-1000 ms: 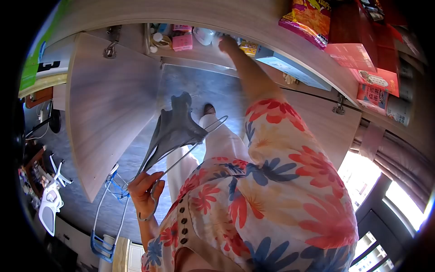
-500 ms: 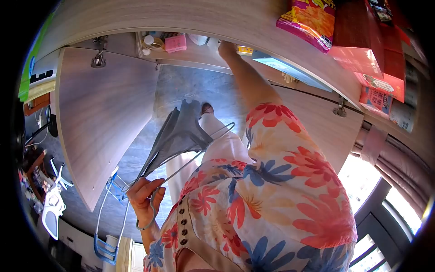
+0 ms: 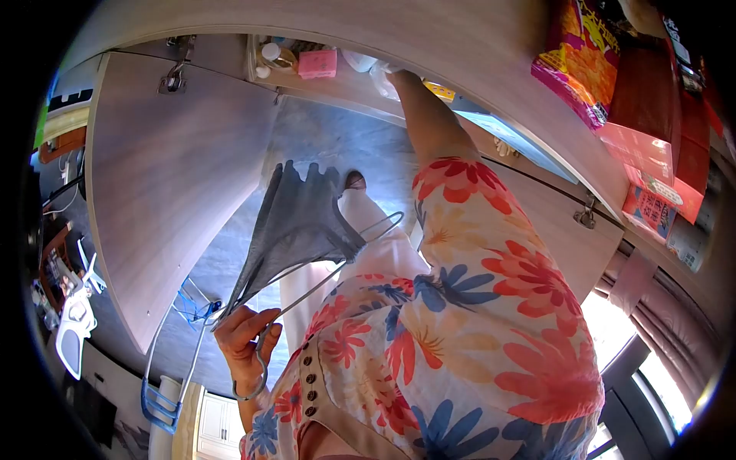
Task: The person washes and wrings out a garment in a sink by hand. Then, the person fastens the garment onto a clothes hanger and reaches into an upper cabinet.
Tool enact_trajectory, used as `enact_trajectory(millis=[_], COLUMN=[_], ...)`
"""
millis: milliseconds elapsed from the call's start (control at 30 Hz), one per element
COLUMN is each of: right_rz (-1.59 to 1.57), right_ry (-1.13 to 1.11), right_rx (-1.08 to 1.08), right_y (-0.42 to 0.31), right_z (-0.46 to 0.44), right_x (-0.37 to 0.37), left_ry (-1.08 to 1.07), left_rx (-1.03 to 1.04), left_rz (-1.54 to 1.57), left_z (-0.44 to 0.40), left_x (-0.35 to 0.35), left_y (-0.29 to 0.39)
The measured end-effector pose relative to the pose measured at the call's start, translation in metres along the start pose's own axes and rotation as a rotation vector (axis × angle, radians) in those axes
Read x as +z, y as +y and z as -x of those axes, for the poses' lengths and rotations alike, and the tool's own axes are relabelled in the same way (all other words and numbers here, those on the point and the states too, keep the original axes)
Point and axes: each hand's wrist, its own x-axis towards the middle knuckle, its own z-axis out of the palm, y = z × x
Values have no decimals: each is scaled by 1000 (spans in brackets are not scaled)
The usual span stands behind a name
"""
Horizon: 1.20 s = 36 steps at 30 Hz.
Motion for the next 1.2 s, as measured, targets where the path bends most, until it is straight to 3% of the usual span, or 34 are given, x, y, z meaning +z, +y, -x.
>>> enact_trajectory(millis=[300,500,600,667,733,800,900,1033,1200], right_rz=[-63,-15,39,-368,94,192,79,-135,-147], right_ry=[47,70,-22,121,-271,-210,-266,89,208], right_rx=[141,44,64,-10,73,40,34,-146,-170], right_y=[-1,15,28,45,17,28,-18,10,17], right_z=[23,24,10,-1,10,15,38,27,19], right_x=[-28,-32,19,95,53,64,-50,-45,-35], left_ry=[-1,5,-2,-3,-10,-10,-10,-7,-11], left_rx=[31,25,41,33,27,23,22,23,6], left_rz=[-15,15,-4,2,9,11,4,0,2], left_z=[-6,-4,-5,-5,-5,-6,-9,-9,-10], left_x=[-2,-2,-2,-2,-1,-2,-3,-3,0], left_y=[-2,-3,-2,-4,-4,-3,-1,-2,-3])
